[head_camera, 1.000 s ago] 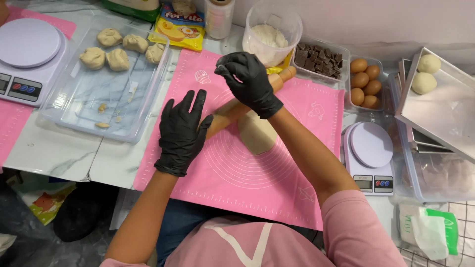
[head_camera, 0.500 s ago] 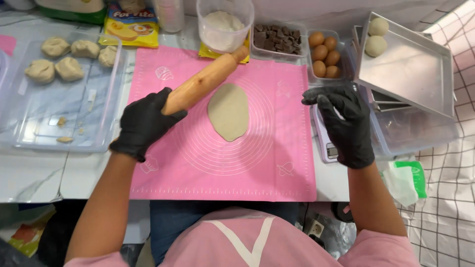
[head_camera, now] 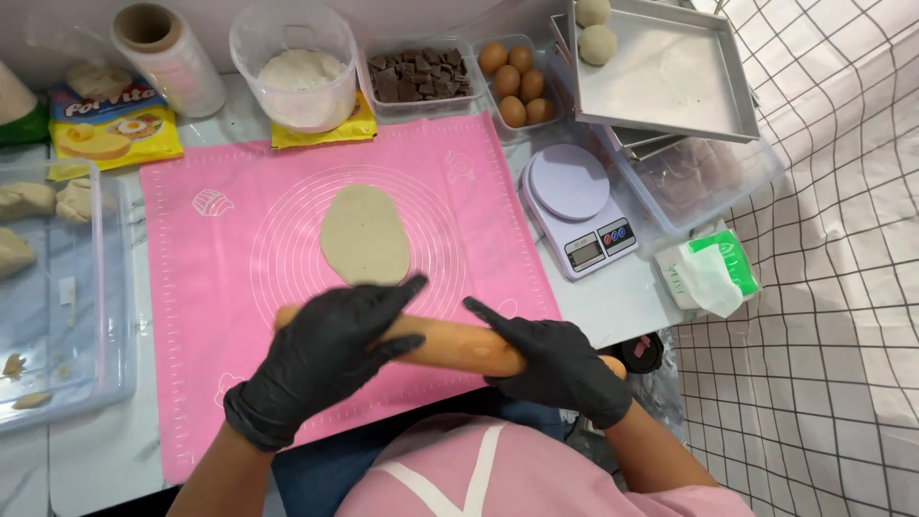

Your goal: Rolling out small dough balls using a rolling pin and folding them into shaped buns on a silicone mat.

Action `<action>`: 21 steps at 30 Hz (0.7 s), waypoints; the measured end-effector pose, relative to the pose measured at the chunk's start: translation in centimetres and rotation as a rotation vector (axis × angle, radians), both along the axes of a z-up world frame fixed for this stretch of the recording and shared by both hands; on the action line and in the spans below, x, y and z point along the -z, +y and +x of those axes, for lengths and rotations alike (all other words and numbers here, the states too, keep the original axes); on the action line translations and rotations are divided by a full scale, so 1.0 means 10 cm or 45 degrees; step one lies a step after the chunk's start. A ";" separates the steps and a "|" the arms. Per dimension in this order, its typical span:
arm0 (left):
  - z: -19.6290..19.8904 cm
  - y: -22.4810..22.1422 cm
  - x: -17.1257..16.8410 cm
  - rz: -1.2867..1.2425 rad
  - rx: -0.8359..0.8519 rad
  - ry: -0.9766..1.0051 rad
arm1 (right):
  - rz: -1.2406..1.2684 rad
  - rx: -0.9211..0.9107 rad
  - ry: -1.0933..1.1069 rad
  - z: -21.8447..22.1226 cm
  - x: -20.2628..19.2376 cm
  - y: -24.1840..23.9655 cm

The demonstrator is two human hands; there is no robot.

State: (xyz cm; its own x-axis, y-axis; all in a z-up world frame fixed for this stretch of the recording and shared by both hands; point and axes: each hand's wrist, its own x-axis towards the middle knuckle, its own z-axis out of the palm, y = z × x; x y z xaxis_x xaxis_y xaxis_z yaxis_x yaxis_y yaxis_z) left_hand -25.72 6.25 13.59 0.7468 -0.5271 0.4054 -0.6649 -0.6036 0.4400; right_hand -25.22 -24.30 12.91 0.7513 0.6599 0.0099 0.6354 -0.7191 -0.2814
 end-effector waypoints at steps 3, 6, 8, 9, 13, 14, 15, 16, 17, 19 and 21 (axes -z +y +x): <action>0.27 0.08 -0.16 -0.080 -0.121 -0.237 | -0.154 0.564 0.487 0.02 -0.09 -0.10; 0.57 0.13 0.31 -0.017 -0.256 -0.225 | -0.087 0.960 0.638 0.13 0.00 -0.15; 0.77 0.09 0.71 0.208 -0.364 -0.144 | 0.012 1.251 0.639 0.23 0.09 -0.12; 0.82 0.06 0.80 0.207 -0.363 -0.148 | 0.013 1.252 0.635 0.26 0.13 -0.09; 1.03 0.08 1.20 0.345 -0.359 -0.038 | -0.025 1.137 0.321 0.45 0.25 0.00; 1.07 0.12 1.30 0.411 -0.382 -0.002 | -0.137 1.063 0.229 0.51 0.28 0.01; 1.08 0.14 1.33 0.409 -0.387 -0.006 | -0.136 1.058 0.223 0.56 0.49 -0.03; 1.09 0.18 1.37 0.429 -0.368 0.036 | -0.095 0.986 -0.248 0.61 0.70 -0.07; 1.10 0.21 1.40 0.450 -0.349 0.078 | -0.051 0.893 -0.715 0.66 0.91 -0.11; 1.17 0.23 1.43 0.464 -0.349 0.073 | -0.250 0.812 -0.763 0.78 0.89 -0.14; 1.21 0.23 1.47 0.475 -0.339 0.076 | -0.458 0.733 -0.798 0.83 0.81 -0.15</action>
